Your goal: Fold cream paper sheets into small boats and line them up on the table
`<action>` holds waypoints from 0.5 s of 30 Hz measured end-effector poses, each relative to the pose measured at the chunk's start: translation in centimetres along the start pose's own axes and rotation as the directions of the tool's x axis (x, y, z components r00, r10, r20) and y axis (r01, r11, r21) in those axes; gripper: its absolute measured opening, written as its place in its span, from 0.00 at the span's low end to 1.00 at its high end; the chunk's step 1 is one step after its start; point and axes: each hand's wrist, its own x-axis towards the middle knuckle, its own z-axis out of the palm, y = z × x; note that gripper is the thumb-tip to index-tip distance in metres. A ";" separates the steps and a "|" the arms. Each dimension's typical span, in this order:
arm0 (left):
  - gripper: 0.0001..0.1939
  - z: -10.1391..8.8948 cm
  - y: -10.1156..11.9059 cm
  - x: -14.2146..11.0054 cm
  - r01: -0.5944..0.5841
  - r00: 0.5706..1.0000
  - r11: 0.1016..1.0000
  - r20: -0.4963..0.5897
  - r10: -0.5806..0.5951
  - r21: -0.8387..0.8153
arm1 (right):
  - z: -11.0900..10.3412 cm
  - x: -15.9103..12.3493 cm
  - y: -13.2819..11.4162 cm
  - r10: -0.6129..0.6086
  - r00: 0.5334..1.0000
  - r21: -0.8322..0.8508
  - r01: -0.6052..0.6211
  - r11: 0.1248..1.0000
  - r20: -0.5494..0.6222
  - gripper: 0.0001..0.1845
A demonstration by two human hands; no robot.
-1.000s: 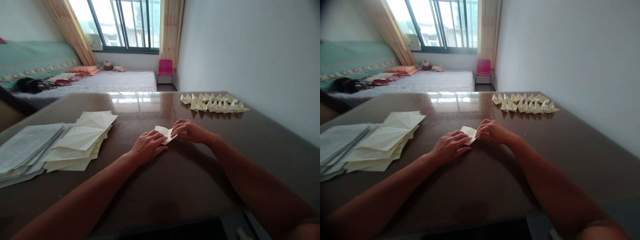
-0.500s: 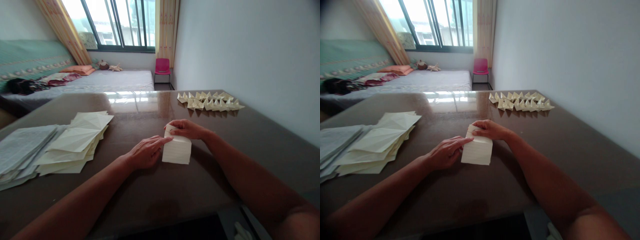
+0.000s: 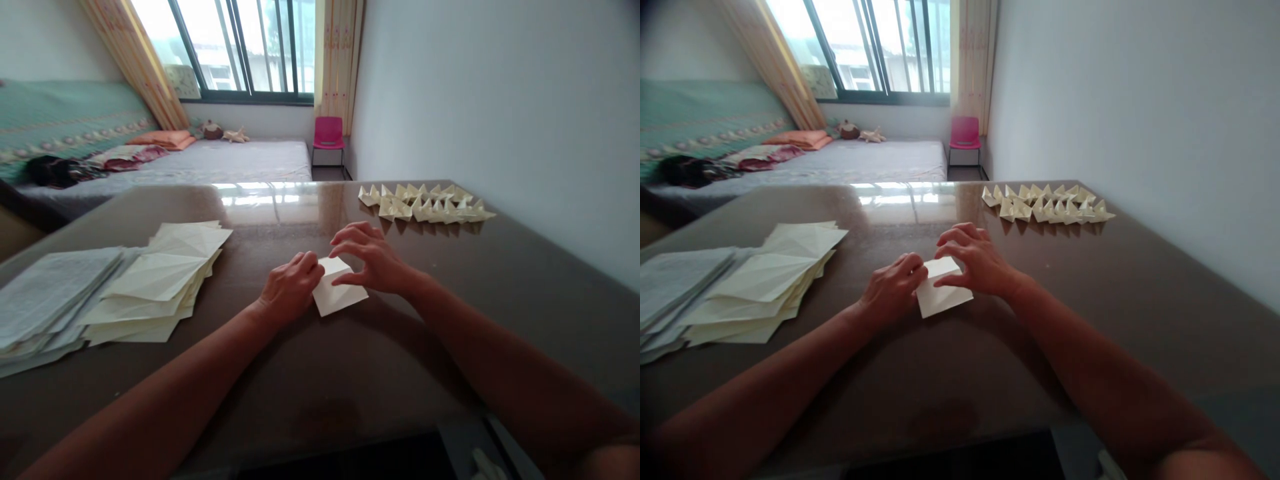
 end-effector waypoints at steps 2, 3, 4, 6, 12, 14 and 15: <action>0.05 0.1 0.3 0.0 0.087 0.995 0.995 0.044 -0.085 -0.048 | 0.0 -0.2 -1.1 -0.055 0.994 -0.086 0.063 0.994 0.093 0.29; 0.06 0.2 0.3 0.0 0.123 0.991 0.990 0.059 -0.119 -0.065 | 0.1 -0.2 -1.5 -0.077 0.985 -0.104 0.093 0.990 0.152 0.32; 0.07 0.1 0.4 0.0 0.154 0.986 0.985 0.071 -0.148 -0.075 | 0.3 -0.3 -1.7 -0.093 0.975 -0.117 0.118 0.986 0.201 0.33; 0.07 0.1 0.5 0.0 0.199 0.977 0.977 0.091 -0.192 -0.081 | 0.7 -0.3 -2.0 -0.100 0.966 -0.155 0.139 0.978 0.240 0.33; 0.06 0.1 0.1 0.3 0.221 0.969 0.972 0.135 -0.209 -0.082 | 1.0 0.2 -2.3 -0.162 0.945 -0.254 0.237 0.938 0.284 0.16; 0.07 0.2 -0.2 0.2 0.167 0.977 0.980 0.152 -0.151 -0.104 | 0.7 0.2 -2.2 -0.162 0.934 -0.269 0.254 0.929 0.319 0.11; 0.08 0.2 -0.4 0.1 0.133 0.980 0.983 0.161 -0.112 -0.125 | 0.5 0.1 -2.0 -0.150 0.928 -0.270 0.250 0.930 0.341 0.09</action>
